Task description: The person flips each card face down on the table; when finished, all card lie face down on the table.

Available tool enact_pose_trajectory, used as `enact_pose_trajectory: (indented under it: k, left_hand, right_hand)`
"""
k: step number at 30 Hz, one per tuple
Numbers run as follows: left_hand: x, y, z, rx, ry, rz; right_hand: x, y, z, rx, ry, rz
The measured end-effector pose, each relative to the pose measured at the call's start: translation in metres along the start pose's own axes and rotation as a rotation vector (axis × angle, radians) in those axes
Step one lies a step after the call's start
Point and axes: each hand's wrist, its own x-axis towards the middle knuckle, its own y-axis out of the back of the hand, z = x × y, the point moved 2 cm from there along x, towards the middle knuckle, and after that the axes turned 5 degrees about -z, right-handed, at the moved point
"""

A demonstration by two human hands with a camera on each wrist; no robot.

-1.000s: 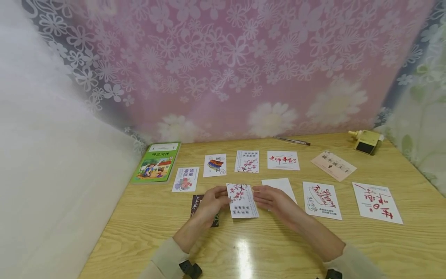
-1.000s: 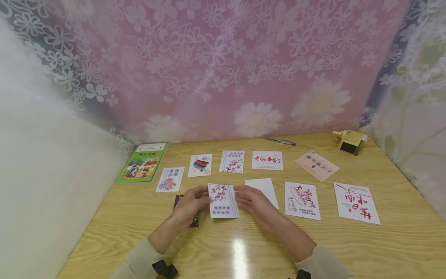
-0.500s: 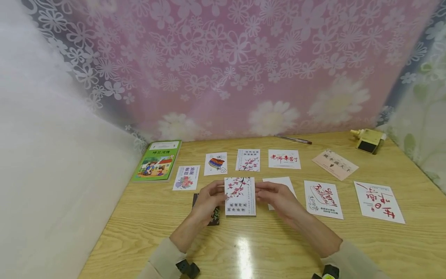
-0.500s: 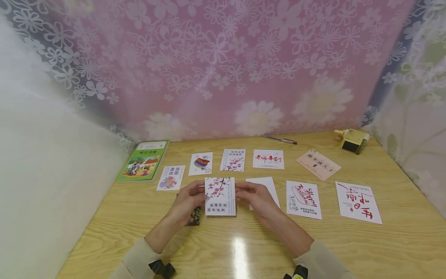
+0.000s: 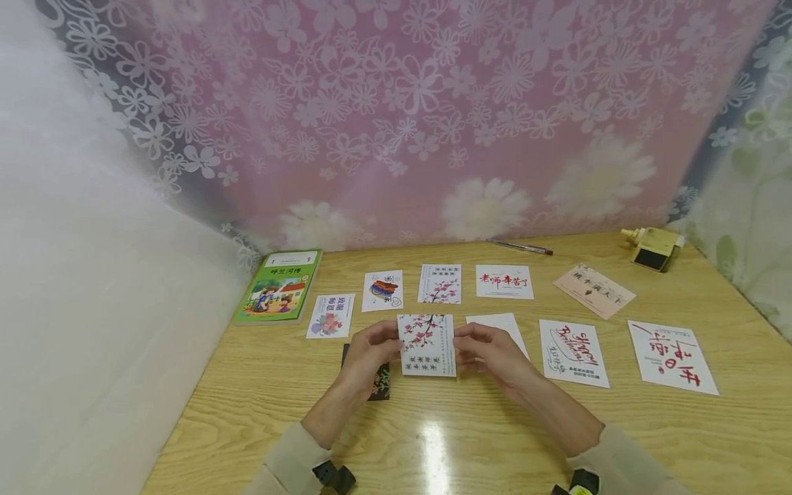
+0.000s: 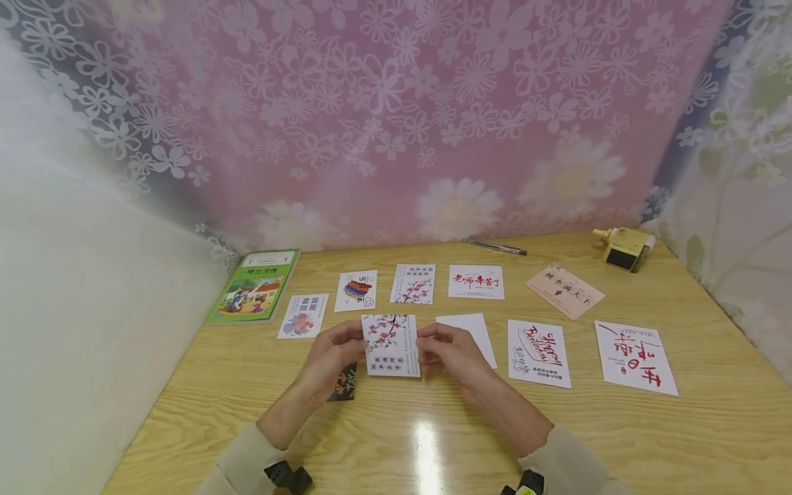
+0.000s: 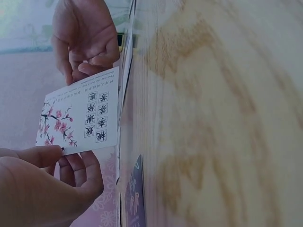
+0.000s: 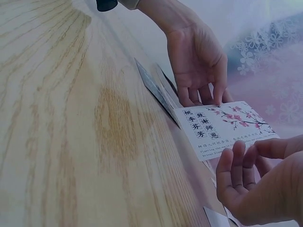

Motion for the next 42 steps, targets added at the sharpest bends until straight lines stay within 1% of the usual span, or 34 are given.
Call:
enact_pose_trajectory:
  k: [3,6,10,15,20,23,28,33,38,42]
  left_hand:
    - [0.0,0.0,0.0,0.003,0.003,0.014]
    - [-0.001,0.002,0.001,0.018,0.003,0.044]
    - [-0.001,0.003,0.002,0.028,0.003,0.08]
    - [-0.003,0.004,0.0,0.033,-0.017,0.058]
    - [-0.004,0.003,-0.001,0.022,-0.045,0.039]
    - [-0.004,0.003,-0.001,0.017,-0.059,0.037]
    - [-0.004,0.005,-0.003,0.03,-0.069,0.048]
    - [-0.004,0.006,-0.005,0.032,-0.044,0.073]
    - [-0.004,0.007,-0.007,0.016,-0.027,0.097]
    - [-0.004,0.007,-0.007,0.026,-0.015,0.098]
  right_hand:
    - [-0.002,0.001,0.0,0.021,0.013,-0.025]
    - [-0.003,0.001,0.0,0.036,0.028,-0.047]
    - [-0.003,0.001,0.0,0.057,0.057,-0.048]
    - [-0.003,-0.002,0.001,0.083,0.081,-0.036]
    - [-0.001,-0.005,0.001,0.084,0.056,0.01]
    - [0.001,-0.007,0.001,0.075,0.045,0.039]
    - [0.0,-0.01,0.001,0.044,0.059,0.04]
    - [0.001,-0.012,0.002,0.021,0.077,0.028]
    - [0.002,-0.012,0.004,-0.01,0.068,0.054]
    - [0.002,-0.013,0.007,-0.042,0.059,0.081]
